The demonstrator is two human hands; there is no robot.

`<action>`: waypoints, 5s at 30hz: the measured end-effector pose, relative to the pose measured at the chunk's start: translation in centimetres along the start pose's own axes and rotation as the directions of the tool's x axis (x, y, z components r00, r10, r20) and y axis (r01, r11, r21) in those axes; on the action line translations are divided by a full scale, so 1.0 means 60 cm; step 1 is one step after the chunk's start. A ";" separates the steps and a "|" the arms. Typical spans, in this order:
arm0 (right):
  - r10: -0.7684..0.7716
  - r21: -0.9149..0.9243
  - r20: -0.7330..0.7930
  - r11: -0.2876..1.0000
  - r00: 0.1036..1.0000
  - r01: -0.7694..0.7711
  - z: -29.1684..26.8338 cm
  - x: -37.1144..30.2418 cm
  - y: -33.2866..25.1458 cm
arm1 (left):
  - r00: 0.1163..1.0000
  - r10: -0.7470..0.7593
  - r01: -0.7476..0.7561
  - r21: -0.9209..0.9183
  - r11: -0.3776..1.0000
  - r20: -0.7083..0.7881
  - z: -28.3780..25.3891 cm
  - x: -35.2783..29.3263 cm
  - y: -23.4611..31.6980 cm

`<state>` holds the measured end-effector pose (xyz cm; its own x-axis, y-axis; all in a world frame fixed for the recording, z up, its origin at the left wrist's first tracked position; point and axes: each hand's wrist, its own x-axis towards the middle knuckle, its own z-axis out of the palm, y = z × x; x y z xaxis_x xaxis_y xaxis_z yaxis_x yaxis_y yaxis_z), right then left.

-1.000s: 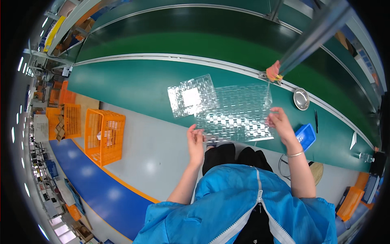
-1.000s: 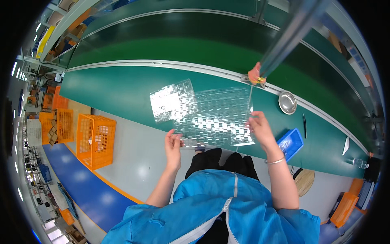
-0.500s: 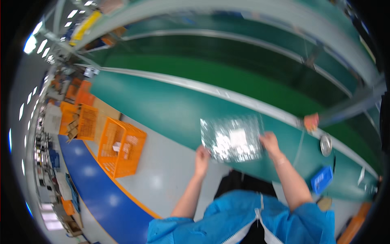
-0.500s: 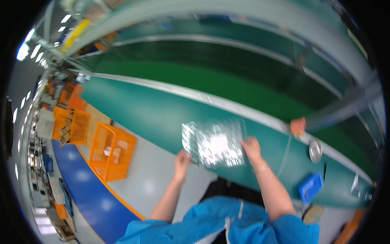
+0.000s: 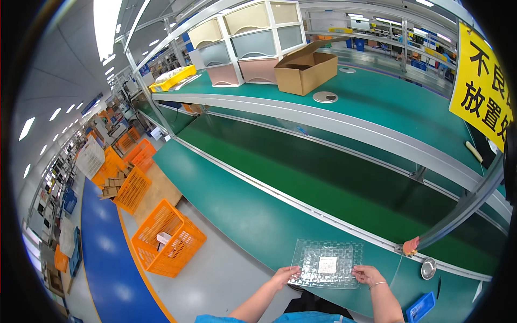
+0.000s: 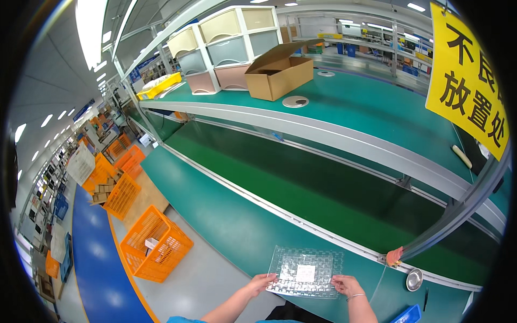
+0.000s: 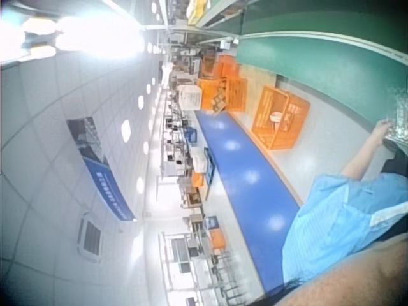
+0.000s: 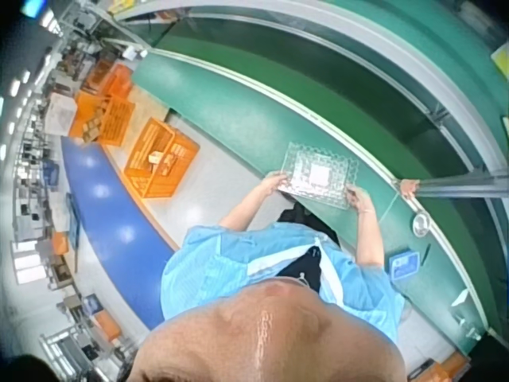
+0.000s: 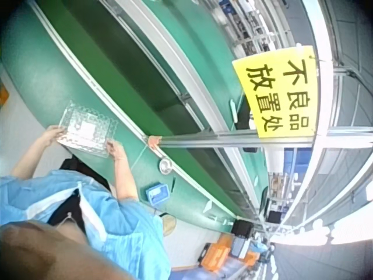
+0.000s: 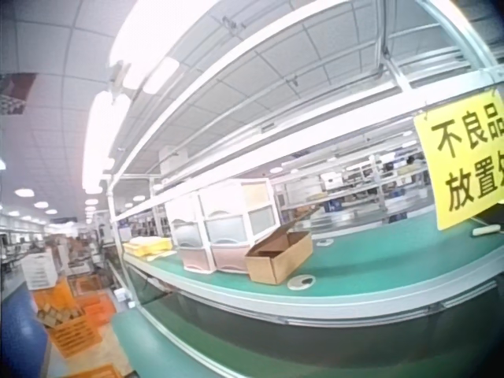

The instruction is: The person assembles small electronic components and router cases by hand, using pliers to manipulate the components.

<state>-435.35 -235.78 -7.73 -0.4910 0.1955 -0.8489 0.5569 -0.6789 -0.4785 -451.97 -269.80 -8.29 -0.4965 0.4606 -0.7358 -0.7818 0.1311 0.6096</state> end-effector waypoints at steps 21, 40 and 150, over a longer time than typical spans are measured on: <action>-0.252 0.367 -0.027 0.898 0.967 0.244 -0.081 -0.112 0.101 | 0.927 -0.197 0.126 0.231 0.965 0.318 0.078 0.022 0.018; -0.476 -0.484 -0.863 0.875 -0.168 0.009 -0.418 -0.274 0.307 | 0.830 -0.293 0.040 0.474 0.879 0.474 0.376 -0.090 0.025; 0.435 0.227 -0.739 0.880 -0.515 0.417 -4.184 -3.082 2.829 | 0.043 -0.770 -0.046 0.772 0.634 0.636 3.876 -2.363 -4.020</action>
<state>-81.85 -209.52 11.72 0.9899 0.1271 0.0634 0.1332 -0.6765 -0.7243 -105.28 -162.55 17.64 0.8208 0.4773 -0.3139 -0.1822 0.7395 0.6480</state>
